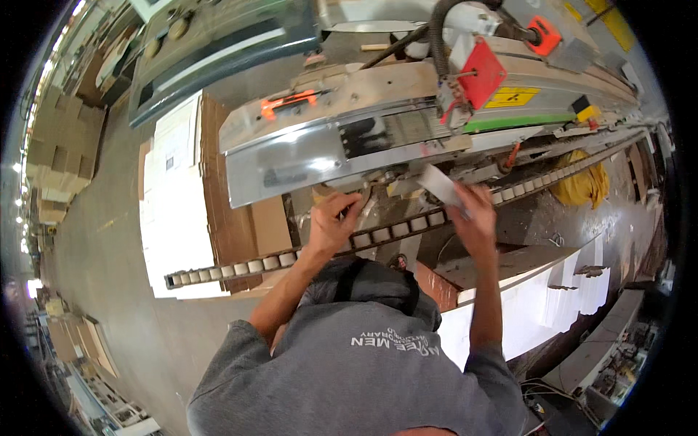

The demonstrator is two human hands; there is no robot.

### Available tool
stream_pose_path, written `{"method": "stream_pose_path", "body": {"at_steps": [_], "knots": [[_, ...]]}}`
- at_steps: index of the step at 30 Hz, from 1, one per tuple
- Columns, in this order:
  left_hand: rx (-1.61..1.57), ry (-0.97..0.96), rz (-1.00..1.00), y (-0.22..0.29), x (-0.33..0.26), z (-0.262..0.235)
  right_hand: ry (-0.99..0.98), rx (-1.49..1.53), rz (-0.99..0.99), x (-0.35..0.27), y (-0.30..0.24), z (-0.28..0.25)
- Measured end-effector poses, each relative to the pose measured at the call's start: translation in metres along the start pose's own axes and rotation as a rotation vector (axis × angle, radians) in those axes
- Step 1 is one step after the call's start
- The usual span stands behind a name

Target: The person operates a factory machine by manually feeding small white boards into a guide rail and then picking up the finished pieces from a stack to check them.

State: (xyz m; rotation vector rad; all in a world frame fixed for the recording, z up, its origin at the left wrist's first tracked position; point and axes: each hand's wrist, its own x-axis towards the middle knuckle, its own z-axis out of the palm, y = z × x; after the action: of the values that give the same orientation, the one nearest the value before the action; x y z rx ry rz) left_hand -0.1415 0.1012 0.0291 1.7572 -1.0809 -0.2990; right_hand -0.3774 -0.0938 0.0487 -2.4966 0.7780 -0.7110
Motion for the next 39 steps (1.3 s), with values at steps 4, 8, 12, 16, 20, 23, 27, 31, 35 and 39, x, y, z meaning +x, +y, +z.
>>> {"method": "stream_pose_path", "body": {"at_steps": [4, 8, 12, 16, 20, 23, 27, 31, 35, 39], "knots": [[-0.03, 0.171, -0.076, -0.015, -0.004, -0.038, -0.104, 0.125, -0.295, 0.086, -0.064, 0.093], [0.048, 0.269, -0.1, -0.036, 0.0, -0.069, -0.177, 0.075, -0.411, 0.141, -0.106, 0.159], [0.177, 0.319, -0.133, -0.06, 0.01, -0.094, 0.098, 0.086, -0.49, 0.145, -0.128, 0.19], [0.182, 0.351, -0.005, -0.089, 0.035, -0.111, -0.104, 0.34, -0.086, 0.112, -0.142, 0.187], [0.315, 0.258, 0.087, -0.1, 0.064, -0.114, -0.026, 0.579, 0.189, 0.099, -0.148, 0.205], [0.358, 0.243, 0.186, -0.108, 0.076, -0.113, -0.011, 0.637, 0.232, 0.107, -0.16, 0.207], [0.329, 0.22, 0.279, -0.12, 0.095, -0.105, 0.084, 0.528, 0.179, 0.108, -0.156, 0.213], [0.328, 0.198, 0.302, -0.127, 0.103, -0.103, 0.121, 0.631, 0.233, 0.11, -0.156, 0.223], [0.324, 0.211, 0.361, -0.123, 0.106, -0.094, 0.103, 0.623, 0.277, 0.113, -0.156, 0.218], [0.356, 0.183, 0.39, -0.106, 0.116, -0.071, 0.281, 0.499, 0.144, 0.114, -0.13, 0.216]]}}
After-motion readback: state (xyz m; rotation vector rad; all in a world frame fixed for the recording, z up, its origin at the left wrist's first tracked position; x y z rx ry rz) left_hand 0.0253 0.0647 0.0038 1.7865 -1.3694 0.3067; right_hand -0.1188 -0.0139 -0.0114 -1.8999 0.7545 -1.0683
